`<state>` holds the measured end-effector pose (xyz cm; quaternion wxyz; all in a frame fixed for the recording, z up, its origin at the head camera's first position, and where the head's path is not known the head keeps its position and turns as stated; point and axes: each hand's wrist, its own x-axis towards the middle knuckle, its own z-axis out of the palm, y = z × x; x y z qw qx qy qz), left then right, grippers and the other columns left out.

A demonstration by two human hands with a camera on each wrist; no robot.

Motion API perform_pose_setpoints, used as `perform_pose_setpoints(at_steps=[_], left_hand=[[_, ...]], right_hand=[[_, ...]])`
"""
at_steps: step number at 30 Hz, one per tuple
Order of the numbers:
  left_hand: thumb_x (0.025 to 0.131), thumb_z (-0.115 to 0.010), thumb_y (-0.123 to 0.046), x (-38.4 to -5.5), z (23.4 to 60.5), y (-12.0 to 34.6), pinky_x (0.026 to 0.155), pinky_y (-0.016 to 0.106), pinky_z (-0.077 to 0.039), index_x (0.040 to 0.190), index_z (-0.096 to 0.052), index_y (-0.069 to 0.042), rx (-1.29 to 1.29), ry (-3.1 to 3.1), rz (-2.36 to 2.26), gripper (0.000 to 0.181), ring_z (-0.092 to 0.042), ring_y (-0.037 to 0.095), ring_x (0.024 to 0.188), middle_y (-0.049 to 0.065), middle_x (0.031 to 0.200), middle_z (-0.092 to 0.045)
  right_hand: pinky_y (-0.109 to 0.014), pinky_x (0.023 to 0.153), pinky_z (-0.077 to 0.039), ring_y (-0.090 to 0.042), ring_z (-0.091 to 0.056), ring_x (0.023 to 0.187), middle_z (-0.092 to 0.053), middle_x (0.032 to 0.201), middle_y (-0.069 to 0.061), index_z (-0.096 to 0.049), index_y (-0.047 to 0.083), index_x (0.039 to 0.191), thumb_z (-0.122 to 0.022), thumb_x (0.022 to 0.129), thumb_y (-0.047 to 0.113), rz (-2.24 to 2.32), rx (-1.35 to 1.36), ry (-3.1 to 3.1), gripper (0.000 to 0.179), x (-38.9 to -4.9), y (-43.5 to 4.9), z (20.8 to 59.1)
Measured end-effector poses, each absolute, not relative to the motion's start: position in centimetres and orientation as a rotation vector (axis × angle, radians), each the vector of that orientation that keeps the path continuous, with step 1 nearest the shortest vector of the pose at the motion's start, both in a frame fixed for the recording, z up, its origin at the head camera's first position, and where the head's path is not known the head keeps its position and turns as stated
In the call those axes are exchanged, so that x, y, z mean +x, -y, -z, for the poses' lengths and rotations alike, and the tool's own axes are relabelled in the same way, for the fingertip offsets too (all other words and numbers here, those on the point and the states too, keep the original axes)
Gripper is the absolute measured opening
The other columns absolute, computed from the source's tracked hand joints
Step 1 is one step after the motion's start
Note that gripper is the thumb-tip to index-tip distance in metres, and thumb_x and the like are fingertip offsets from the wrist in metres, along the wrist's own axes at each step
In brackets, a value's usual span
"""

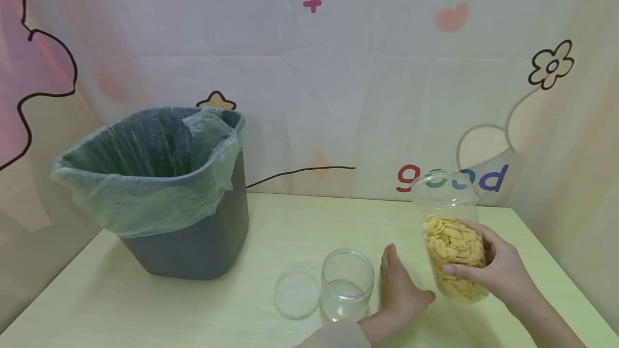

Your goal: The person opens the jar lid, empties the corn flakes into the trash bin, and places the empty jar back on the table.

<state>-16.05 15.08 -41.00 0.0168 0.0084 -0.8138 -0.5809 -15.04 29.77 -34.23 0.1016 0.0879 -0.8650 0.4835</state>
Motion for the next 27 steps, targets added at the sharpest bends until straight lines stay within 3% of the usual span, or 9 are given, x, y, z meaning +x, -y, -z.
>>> perform_pose_setpoints(at_steps=[14,20,27], left_hand=[[0.059,-0.082,-0.016,-13.7,36.9,-14.2,0.095,0.041,-0.038,0.139,-0.028,-0.018,-0.078,2.455,2.004,0.097,-0.037,0.022,0.124,-0.008,0.138,-0.031],[0.063,-0.081,-0.023,-13.0,35.1,-12.4,0.095,0.039,-0.038,0.137,-0.031,-0.024,-0.272,2.425,1.972,0.089,-0.038,0.018,0.123,-0.014,0.136,-0.033],[0.068,-0.079,-0.025,-12.7,33.2,-9.7,0.098,0.038,-0.035,0.138,-0.031,-0.022,-0.467,2.334,2.053,0.085,-0.033,0.009,0.125,-0.013,0.135,-0.036]], right_hand=[[-0.018,0.066,-0.049,0.002,-0.056,0.085,-0.057,0.097,0.019,-0.046,0.032,0.124,-0.070,0.072,-0.009,-1.586,0.259,2.426,0.071,-14.9,-31.4,33.3],[-0.018,0.065,-0.049,0.001,-0.057,0.084,-0.059,0.098,0.017,-0.048,0.031,0.122,-0.068,0.071,-0.013,-1.704,0.294,2.343,0.071,-15.0,-31.7,33.1],[-0.016,0.067,-0.048,0.001,-0.055,0.087,-0.057,0.101,0.015,-0.050,0.027,0.122,-0.069,0.070,-0.014,-1.770,0.314,2.274,0.069,-15.1,-31.4,32.6]])
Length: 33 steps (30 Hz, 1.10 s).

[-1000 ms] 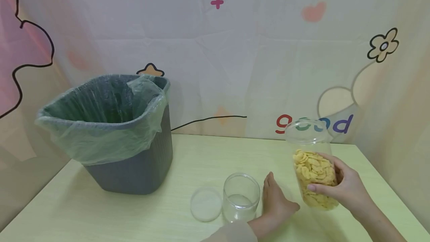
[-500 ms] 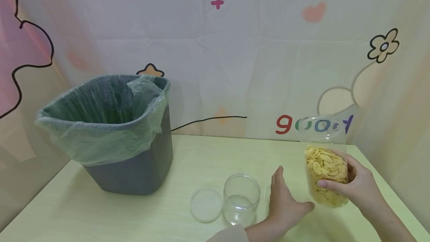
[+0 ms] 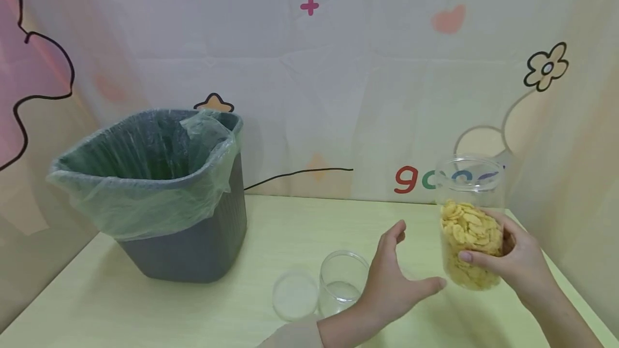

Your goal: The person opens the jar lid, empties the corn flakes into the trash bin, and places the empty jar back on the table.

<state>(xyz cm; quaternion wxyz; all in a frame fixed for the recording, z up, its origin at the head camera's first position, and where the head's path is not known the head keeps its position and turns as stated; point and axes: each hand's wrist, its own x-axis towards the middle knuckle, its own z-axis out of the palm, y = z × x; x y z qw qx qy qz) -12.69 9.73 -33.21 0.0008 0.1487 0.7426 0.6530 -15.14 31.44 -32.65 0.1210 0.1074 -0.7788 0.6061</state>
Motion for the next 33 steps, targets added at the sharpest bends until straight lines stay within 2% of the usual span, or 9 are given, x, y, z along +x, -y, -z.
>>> perform_pose_setpoints(at_steps=[4,11,17,24,27,33], left_hand=[[0.070,-0.079,-0.024,-12.9,32.5,-8.4,0.102,0.039,-0.030,0.138,-0.032,-0.021,0.508,-2.263,-2.096,0.082,-0.031,0.008,0.127,-0.014,0.136,-0.036],[0.070,-0.078,-0.017,-13.8,31.7,-6.3,0.108,0.029,-0.021,0.138,-0.033,-0.020,0.556,-2.157,-2.142,0.081,-0.030,0.007,0.130,-0.015,0.136,-0.038],[0.072,-0.077,-0.014,-14.2,30.8,-4.2,0.108,0.030,-0.020,0.139,-0.032,-0.019,0.619,-2.143,-2.134,0.081,-0.031,0.008,0.130,-0.012,0.136,-0.040],[0.073,-0.077,-0.015,-14.3,29.7,-1.5,0.108,0.033,-0.021,0.138,-0.033,-0.016,0.673,-2.187,-2.078,0.078,-0.033,0.009,0.129,-0.009,0.137,-0.040],[0.073,-0.077,-0.015,-14.2,29.3,-0.3,0.108,0.033,-0.021,0.137,-0.034,-0.016,0.685,-2.209,-2.049,0.077,-0.033,0.009,0.129,-0.009,0.137,-0.040],[0.072,-0.077,-0.013,-14.1,28.0,2.0,0.108,0.033,-0.021,0.138,-0.035,-0.016,0.737,-2.282,-2.007,0.078,-0.033,0.009,0.129,-0.008,0.139,-0.039]], right_hand=[[-0.015,0.068,-0.048,0.001,-0.055,0.087,-0.057,0.100,0.014,-0.050,0.027,0.121,-0.069,0.069,-0.014,-1.786,0.314,2.258,0.069,-15.3,-31.1,32.3],[-0.015,0.071,-0.048,-0.001,-0.056,0.089,-0.058,0.103,0.011,-0.050,0.024,0.125,-0.068,0.068,-0.017,-1.853,0.391,2.176,0.072,-15.6,-30.1,31.7],[-0.013,0.074,-0.046,0.000,-0.054,0.095,-0.054,0.110,0.011,-0.049,0.020,0.128,-0.069,0.066,-0.017,-1.818,0.441,2.171,0.075,-16.0,-28.8,30.7],[-0.013,0.075,-0.046,0.001,-0.054,0.096,-0.053,0.108,0.013,-0.043,0.015,0.132,-0.074,0.066,-0.010,-1.640,0.427,2.314,0.078,-16.5,-26.7,29.3],[-0.015,0.076,-0.046,0.000,-0.053,0.097,-0.050,0.111,0.009,-0.041,0.012,0.133,-0.076,0.066,-0.006,-1.589,0.438,2.365,0.077,-16.9,-25.6,28.6],[-0.014,0.079,-0.045,-0.006,-0.049,0.102,-0.045,0.122,-0.009,-0.038,0.007,0.135,-0.080,0.066,0.003,-1.545,0.445,2.432,0.080,-17.5,-23.4,27.2]])
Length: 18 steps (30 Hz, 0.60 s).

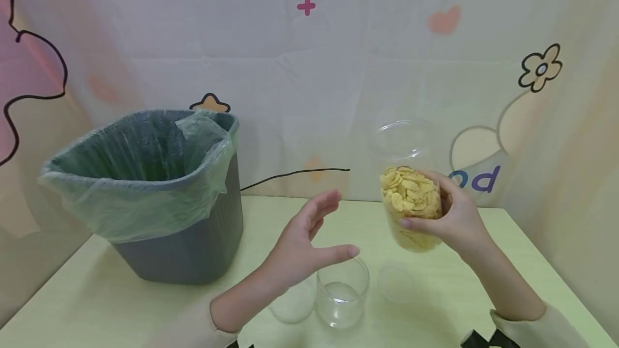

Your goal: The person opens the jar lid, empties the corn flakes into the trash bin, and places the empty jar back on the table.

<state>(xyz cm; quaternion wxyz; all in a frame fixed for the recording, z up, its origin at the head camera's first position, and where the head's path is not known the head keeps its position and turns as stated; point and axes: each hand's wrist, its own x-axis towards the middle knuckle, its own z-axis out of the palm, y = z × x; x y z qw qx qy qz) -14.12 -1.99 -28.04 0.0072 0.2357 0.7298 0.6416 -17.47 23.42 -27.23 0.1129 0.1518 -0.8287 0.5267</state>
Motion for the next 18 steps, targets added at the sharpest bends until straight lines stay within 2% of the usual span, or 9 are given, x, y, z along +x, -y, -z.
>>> perform_pose_setpoints(at_steps=[5,8,14,18], left_hand=[[0.072,-0.077,-0.009,-14.0,26.8,3.8,0.108,0.033,-0.021,0.137,-0.036,-0.015,0.750,-2.346,-1.988,0.077,-0.034,0.010,0.129,-0.006,0.139,-0.039],[0.073,-0.076,-0.007,-14.0,26.3,4.9,0.108,0.033,-0.021,0.138,-0.035,-0.012,0.759,-2.378,-1.973,0.077,-0.033,0.011,0.129,-0.004,0.140,-0.039],[0.075,-0.074,-0.008,-14.0,25.2,7.4,0.107,0.037,-0.022,0.137,-0.035,-0.008,0.773,-2.456,-1.917,0.073,-0.035,0.017,0.129,0.003,0.140,-0.040],[0.077,-0.072,-0.007,-13.8,24.3,9.2,0.107,0.038,-0.023,0.138,-0.033,-0.007,0.756,-2.469,-1.913,0.073,-0.036,0.018,0.128,0.005,0.138,-0.040]], right_hand=[[-0.015,0.082,-0.044,-0.018,-0.047,0.109,-0.046,0.124,-0.013,-0.038,0.005,0.134,-0.081,0.065,0.007,-1.533,0.462,2.467,0.081,-17.9,-21.7,26.1],[-0.021,0.084,-0.044,-0.023,-0.047,0.110,-0.048,0.124,-0.013,-0.039,0.005,0.133,-0.082,0.064,0.008,-1.534,0.486,2.473,0.081,-18.3,-20.7,25.5],[-0.037,0.089,-0.044,-0.024,-0.050,0.106,-0.051,0.120,-0.011,-0.043,0.006,0.130,-0.083,0.062,0.007,-1.532,0.564,2.473,0.079,-19.5,-18.6,24.5],[-0.035,0.087,-0.045,-0.022,-0.051,0.104,-0.051,0.118,-0.009,-0.044,0.006,0.129,-0.082,0.062,0.005,-1.540,0.644,2.452,0.077,-20.1,-17.7,23.9]])
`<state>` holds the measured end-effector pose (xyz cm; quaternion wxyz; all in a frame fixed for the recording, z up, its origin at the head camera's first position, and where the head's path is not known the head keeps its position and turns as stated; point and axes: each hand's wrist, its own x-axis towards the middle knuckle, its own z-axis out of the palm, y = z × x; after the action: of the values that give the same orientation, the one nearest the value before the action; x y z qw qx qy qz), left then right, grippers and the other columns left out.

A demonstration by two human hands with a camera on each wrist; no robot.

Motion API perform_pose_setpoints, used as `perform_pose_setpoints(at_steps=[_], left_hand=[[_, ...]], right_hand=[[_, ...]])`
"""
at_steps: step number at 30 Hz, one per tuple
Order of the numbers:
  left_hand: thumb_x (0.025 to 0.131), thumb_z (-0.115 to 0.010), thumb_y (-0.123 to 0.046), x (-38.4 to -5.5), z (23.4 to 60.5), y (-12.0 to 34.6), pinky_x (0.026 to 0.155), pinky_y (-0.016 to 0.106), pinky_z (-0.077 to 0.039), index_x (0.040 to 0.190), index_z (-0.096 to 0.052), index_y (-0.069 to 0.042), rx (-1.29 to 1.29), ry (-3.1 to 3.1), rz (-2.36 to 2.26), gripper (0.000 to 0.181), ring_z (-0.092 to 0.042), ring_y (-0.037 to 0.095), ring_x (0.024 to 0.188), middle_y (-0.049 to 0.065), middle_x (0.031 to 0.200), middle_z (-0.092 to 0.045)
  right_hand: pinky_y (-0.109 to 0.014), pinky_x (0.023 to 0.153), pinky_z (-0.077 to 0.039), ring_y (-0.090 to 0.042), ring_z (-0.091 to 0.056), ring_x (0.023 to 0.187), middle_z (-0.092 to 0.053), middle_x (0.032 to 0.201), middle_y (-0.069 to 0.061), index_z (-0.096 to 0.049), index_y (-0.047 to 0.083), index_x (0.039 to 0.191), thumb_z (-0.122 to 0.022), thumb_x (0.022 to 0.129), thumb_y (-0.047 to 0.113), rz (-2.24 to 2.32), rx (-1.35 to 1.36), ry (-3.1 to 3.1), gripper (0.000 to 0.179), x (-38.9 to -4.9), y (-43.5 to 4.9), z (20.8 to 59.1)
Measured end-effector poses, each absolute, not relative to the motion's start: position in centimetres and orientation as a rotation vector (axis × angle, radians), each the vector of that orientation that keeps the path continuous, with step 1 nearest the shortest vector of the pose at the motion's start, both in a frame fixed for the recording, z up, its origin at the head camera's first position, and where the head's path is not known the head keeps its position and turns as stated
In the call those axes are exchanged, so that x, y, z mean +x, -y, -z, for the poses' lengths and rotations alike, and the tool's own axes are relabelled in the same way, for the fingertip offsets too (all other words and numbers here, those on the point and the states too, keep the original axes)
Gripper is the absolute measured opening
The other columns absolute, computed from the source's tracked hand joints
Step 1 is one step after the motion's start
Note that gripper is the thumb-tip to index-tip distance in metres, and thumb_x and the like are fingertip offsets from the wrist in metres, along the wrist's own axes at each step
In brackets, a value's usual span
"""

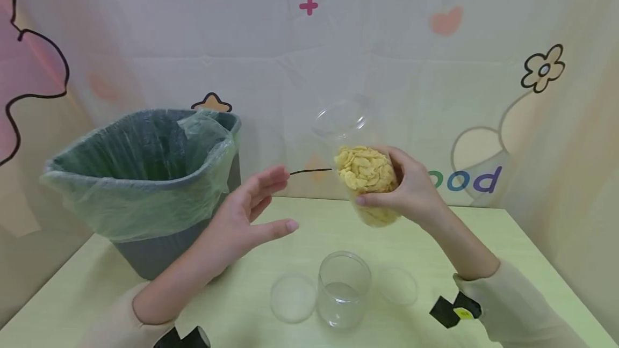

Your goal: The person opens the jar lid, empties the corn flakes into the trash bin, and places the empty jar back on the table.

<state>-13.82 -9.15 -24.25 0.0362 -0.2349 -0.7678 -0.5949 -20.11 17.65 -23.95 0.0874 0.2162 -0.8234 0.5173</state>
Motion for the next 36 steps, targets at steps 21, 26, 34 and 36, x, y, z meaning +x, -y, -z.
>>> perform_pose_setpoints(at_steps=[21,26,34,36], left_hand=[[0.083,-0.063,0.001,-13.4,20.9,17.7,0.093,0.013,-0.036,0.138,-0.036,-0.012,-0.698,2.165,1.802,0.062,-0.044,0.011,0.121,0.006,0.133,-0.046],[0.084,-0.060,0.005,-14.4,20.7,20.6,0.089,0.012,-0.038,0.137,-0.037,-0.011,-0.680,2.141,1.832,0.061,-0.047,0.008,0.117,0.002,0.130,-0.049],[0.087,-0.057,0.002,-17.0,20.5,24.8,0.082,0.010,-0.040,0.138,-0.037,-0.014,-0.597,2.173,1.780,0.057,-0.051,0.003,0.110,-0.003,0.126,-0.051],[0.088,-0.055,0.002,-17.6,20.5,25.8,0.082,0.010,-0.039,0.138,-0.037,-0.014,-0.607,2.155,1.789,0.055,-0.051,0.002,0.109,-0.003,0.125,-0.052]], right_hand=[[-0.035,0.085,-0.046,-0.019,-0.054,0.100,-0.054,0.114,-0.004,-0.048,0.011,0.126,-0.084,0.060,0.013,-1.518,0.822,2.455,0.075,-22.0,-12.1,20.6],[-0.034,0.087,-0.045,-0.017,-0.053,0.101,-0.054,0.114,-0.003,-0.048,0.012,0.126,-0.085,0.059,0.016,-1.457,0.823,2.500,0.077,-22.8,-10.2,19.8],[-0.031,0.085,-0.045,-0.015,-0.052,0.099,-0.056,0.111,0.000,-0.049,0.013,0.124,-0.087,0.057,0.021,-1.327,0.827,2.575,0.077,-23.8,-7.6,19.1],[-0.031,0.085,-0.044,-0.014,-0.052,0.099,-0.056,0.110,0.000,-0.049,0.013,0.124,-0.087,0.057,0.022,-1.305,0.836,2.587,0.078,-24.2,-7.0,19.1]])
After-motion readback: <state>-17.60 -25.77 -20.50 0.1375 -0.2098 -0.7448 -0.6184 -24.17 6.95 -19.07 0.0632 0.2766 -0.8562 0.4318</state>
